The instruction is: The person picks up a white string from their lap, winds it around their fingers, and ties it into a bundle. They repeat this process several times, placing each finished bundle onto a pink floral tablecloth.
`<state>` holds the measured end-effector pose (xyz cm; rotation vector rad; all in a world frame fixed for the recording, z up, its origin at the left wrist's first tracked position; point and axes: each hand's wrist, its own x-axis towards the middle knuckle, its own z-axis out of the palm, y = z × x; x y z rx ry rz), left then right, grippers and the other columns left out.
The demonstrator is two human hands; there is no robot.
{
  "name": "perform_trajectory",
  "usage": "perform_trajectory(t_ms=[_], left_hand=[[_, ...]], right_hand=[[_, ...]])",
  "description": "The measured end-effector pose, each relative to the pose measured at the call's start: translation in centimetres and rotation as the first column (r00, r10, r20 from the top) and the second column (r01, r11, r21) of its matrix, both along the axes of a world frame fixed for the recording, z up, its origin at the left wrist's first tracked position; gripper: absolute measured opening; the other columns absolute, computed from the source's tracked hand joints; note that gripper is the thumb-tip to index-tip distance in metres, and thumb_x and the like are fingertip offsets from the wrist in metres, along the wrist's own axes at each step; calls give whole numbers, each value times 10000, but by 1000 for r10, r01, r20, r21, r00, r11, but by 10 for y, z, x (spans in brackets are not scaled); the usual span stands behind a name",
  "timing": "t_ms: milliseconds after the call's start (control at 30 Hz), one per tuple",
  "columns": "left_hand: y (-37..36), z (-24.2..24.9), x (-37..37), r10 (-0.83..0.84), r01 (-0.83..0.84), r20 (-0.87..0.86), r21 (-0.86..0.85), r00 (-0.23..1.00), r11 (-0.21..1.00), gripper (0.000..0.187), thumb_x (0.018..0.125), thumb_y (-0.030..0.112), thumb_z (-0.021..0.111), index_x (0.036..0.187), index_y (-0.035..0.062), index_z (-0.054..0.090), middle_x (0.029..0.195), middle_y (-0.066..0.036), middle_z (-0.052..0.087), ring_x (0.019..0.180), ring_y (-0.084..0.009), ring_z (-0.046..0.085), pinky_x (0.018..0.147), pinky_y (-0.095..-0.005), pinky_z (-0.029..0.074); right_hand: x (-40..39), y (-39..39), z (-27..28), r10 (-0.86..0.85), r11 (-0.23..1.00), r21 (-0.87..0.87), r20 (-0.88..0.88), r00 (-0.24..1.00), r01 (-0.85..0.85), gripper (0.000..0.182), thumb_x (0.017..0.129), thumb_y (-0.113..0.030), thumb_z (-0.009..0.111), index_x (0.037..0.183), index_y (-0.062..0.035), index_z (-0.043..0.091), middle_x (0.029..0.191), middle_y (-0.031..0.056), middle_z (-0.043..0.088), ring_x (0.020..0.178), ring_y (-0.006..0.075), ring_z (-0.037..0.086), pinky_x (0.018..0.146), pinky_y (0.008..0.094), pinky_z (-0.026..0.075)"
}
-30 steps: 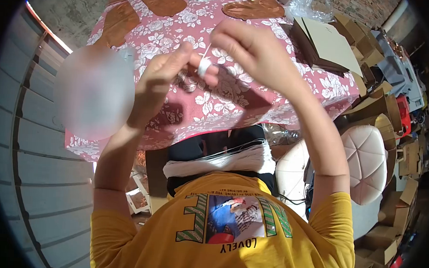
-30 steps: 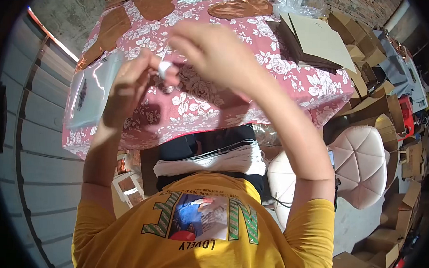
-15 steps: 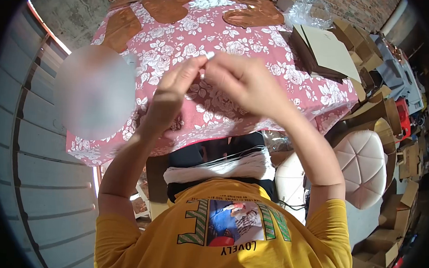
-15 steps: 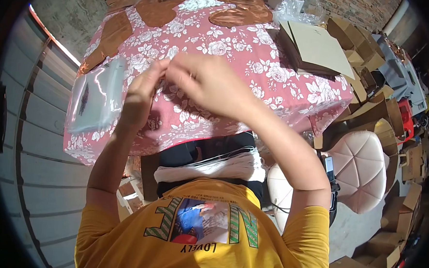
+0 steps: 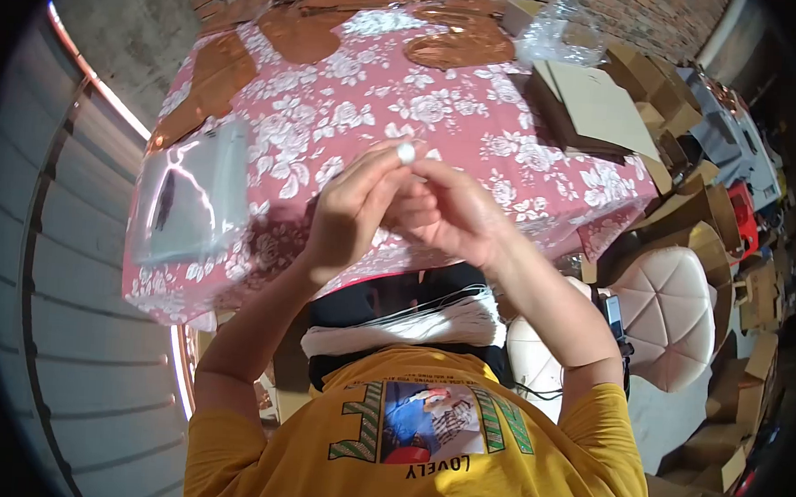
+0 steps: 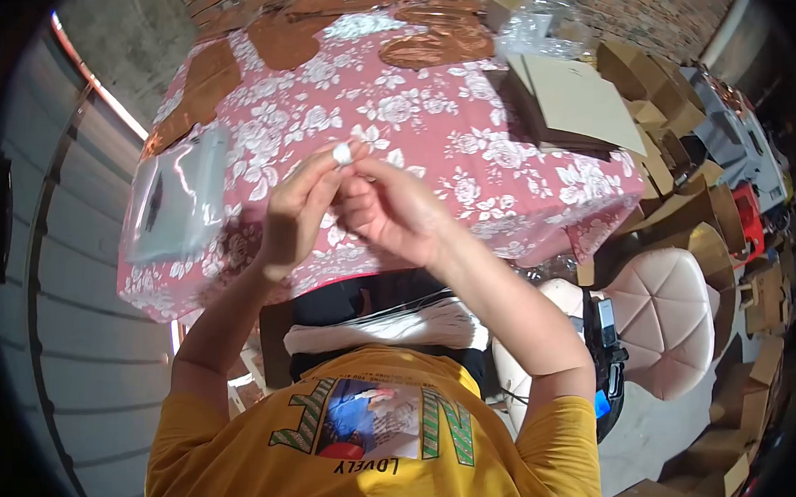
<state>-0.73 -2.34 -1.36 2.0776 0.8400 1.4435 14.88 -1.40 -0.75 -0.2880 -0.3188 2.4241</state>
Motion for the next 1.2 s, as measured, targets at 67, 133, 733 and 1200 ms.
perform_trajectory(t_ms=[67,133,733,1200], left_hand=[[4,-6,1,124,-91,-124,247,984,965,236,815,-52,547,1049,-41,572,972,-180,616,882,-293,622,735,-328,518],[2,-5,0,139,-93,-199,224,970,970,205,812,-46,551,1016,-44,576,960,-186,610,864,-308,618,705,-336,515],[-5,27,-15,-280,389,291,-822,915,416,236,924,220,501,997,5,565,939,-88,633,768,-88,553,713,-220,439],[-18,-12,-2,-125,491,504,-705,855,511,161,943,190,441,995,50,502,881,-14,528,745,-70,439,721,-221,369]], right_hand=[[-4,-5,-3,-53,998,-21,-25,998,52,165,942,-150,404,811,-65,457,652,-19,448,541,59,399,471,177,360],[-3,-11,-1,-94,995,-16,83,992,95,178,938,-157,404,788,-72,447,638,-19,445,524,63,393,462,182,352],[31,-6,21,-715,301,888,452,533,-348,182,847,-134,619,1011,-55,614,846,11,606,738,63,563,652,221,464],[26,-15,-2,-939,-233,820,-50,340,-523,104,791,-63,613,854,-37,534,779,97,516,738,283,552,627,344,454]])
